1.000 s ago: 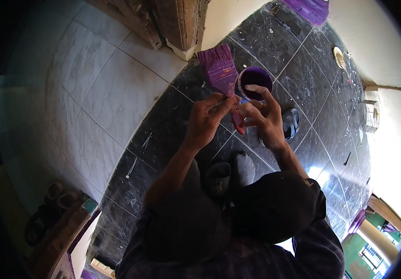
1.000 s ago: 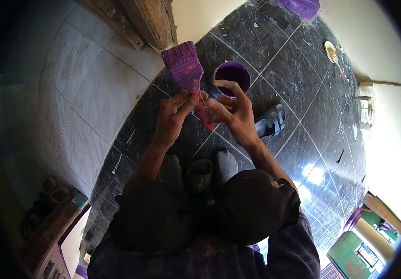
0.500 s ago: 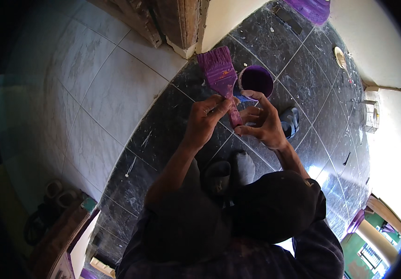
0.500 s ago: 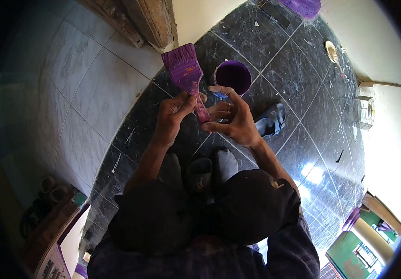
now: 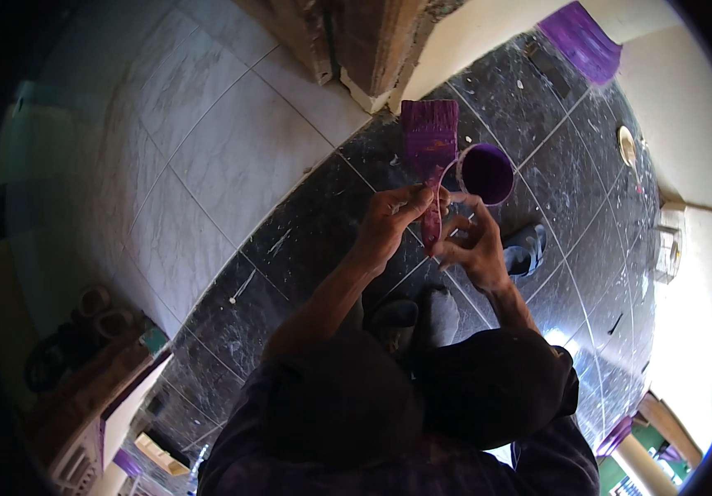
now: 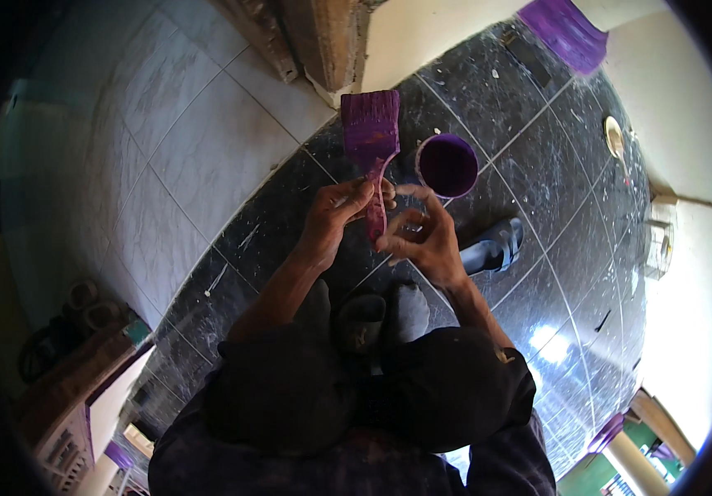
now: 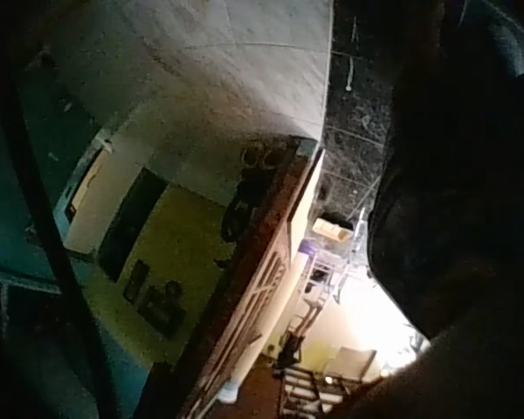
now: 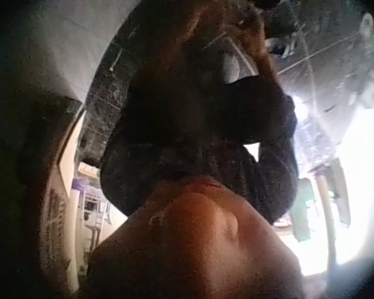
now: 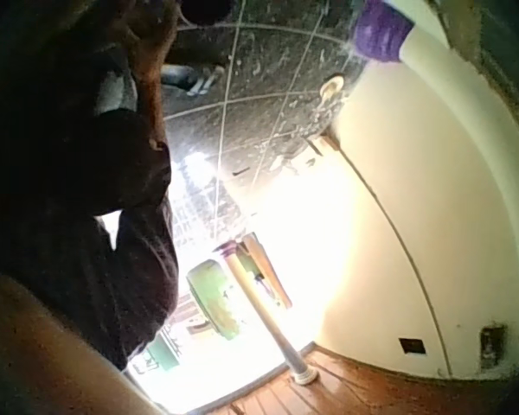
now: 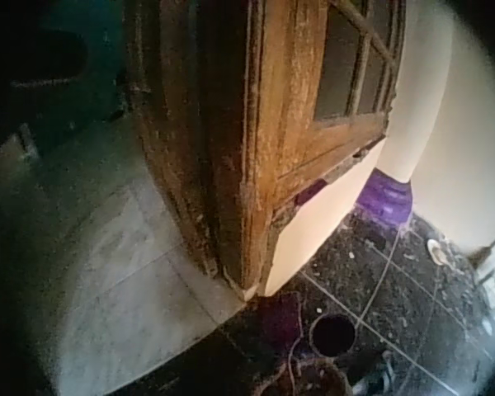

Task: The person paints the base of a wooden door frame with purple paint using a brush.

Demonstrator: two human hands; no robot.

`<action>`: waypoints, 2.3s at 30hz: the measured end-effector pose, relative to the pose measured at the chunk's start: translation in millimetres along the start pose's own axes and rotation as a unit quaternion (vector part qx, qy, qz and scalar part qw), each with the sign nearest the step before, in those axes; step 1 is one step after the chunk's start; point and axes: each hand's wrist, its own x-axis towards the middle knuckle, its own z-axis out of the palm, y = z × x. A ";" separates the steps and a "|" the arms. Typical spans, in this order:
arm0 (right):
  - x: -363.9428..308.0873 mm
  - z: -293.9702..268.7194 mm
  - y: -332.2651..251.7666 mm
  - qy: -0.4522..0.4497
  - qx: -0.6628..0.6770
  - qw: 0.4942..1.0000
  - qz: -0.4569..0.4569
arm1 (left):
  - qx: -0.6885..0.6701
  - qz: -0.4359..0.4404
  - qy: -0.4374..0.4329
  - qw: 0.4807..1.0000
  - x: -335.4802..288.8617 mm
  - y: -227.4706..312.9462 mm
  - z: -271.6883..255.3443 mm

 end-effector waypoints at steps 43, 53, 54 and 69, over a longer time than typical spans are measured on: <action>59.6 26.9 -11.8 -0.033 -0.175 0.981 0.070 | 0.150 0.048 -0.051 0.986 -17.1 6.7 -52.9; 48.1 32.2 -14.2 -0.045 0.082 0.993 0.074 | -0.037 -0.034 -0.153 0.987 -8.7 13.6 -55.4; 49.7 31.6 -13.4 -0.053 0.086 0.993 0.058 | -0.030 -0.038 -0.154 0.987 -8.6 16.2 -56.6; 100.4 35.7 -32.8 0.068 -0.100 0.983 -0.138 | 0.637 0.014 0.358 0.683 -156.6 -67.8 -185.3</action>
